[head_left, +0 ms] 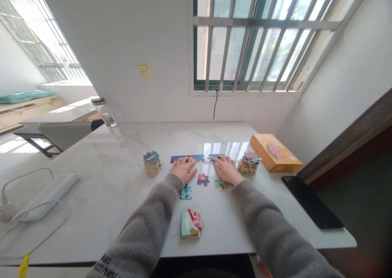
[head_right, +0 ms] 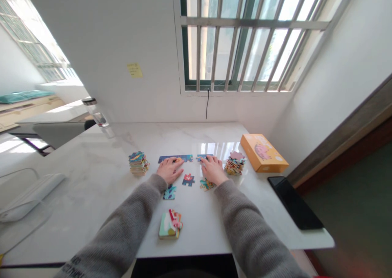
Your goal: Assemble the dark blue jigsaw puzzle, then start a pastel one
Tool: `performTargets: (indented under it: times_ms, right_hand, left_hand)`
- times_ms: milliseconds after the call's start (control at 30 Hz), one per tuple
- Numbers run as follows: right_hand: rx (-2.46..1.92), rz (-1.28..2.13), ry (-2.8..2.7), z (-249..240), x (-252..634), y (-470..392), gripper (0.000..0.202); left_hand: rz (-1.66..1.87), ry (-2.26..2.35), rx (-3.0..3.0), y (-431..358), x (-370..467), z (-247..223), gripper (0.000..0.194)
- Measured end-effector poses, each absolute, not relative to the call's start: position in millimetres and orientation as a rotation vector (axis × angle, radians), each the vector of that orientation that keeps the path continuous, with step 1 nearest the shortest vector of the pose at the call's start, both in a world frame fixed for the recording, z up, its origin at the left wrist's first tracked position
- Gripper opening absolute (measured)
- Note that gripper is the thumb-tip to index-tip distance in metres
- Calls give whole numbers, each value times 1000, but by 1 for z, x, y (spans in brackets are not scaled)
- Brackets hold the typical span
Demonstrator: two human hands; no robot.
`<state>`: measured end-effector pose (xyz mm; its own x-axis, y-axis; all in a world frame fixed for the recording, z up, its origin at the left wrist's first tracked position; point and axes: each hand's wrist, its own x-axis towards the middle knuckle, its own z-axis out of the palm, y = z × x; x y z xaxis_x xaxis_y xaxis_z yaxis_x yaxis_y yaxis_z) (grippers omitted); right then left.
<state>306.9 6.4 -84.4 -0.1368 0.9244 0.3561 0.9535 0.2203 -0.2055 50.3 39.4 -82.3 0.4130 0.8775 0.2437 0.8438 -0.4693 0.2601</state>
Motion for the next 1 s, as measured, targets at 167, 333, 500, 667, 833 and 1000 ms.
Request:
performTargets:
  times_ms: [167,333,500,667,833,1000]
  right_hand:
    - [-1754,-151,-2140,-82,301,0,41]
    - [-1737,-134,-2146,-79,301,3,39]
    - [-1744,-168,-2161,-79,299,3,39]
    - [-1744,-179,-2148,-80,297,1,39]
    - [-1759,-125,-2220,-77,295,-4,42]
    - [-1857,-103,-2255,-70,297,-5,42]
  left_hand:
    - [550,1544,2531,39,50,-83,42]
    - [517,1558,2527,37,50,-80,43]
    - [504,1558,2545,38,50,-80,43]
    - [503,1562,2549,36,50,-80,42]
    - [459,1547,2557,32,49,-75,44]
    - [443,1538,2573,32,47,-76,44]
